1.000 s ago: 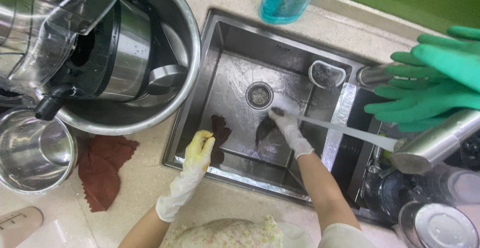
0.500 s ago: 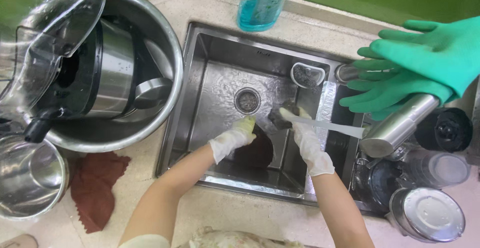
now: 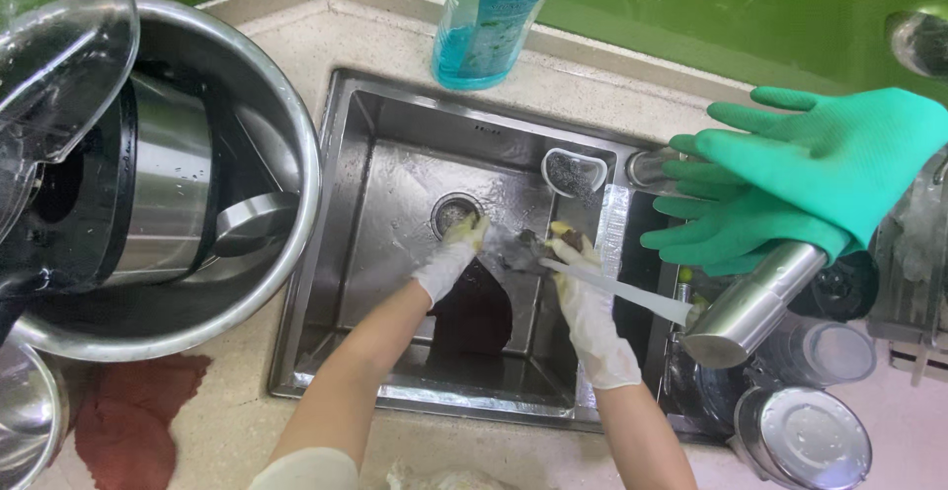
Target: The person cleans a kitchen sink by removing food waste from the drain, scrubbing the basin with a sponge and detergent, and rinsing the surface with water.
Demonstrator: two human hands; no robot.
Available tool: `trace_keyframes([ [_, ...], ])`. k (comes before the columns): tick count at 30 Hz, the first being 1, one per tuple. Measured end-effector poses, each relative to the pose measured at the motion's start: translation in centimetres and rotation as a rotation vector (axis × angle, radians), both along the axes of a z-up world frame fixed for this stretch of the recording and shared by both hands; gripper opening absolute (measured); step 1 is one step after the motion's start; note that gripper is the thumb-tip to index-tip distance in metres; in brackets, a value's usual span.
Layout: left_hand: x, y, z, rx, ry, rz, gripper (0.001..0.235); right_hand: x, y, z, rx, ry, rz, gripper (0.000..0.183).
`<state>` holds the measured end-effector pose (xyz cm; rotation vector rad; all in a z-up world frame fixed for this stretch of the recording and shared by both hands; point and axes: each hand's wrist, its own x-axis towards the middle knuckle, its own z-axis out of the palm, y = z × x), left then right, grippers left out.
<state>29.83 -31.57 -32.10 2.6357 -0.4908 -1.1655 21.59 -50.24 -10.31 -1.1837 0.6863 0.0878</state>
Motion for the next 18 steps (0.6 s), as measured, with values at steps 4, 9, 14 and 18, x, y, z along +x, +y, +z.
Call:
trace_keyframes([
  [4,-4.0,-1.8,1.0,-1.01,0.747,1.052,0.057,-0.7,6.8,-1.8,-0.162,0.011,0.015,0.031],
  [9,-6.7,-5.0,4.0,-1.393,1.012,1.471,0.049,2.1,7.0,-3.3,-0.746,0.134,-0.044,0.042],
  [14,-5.7,-2.6,6.7,-1.429,0.934,1.513,0.061,-0.1,11.1,-4.1,-0.644,0.02,0.208,0.054],
  [18,-7.6,-7.1,7.4,-1.117,0.668,1.573,0.065,1.5,4.7,-8.1,-0.089,0.088,-0.048,0.057],
])
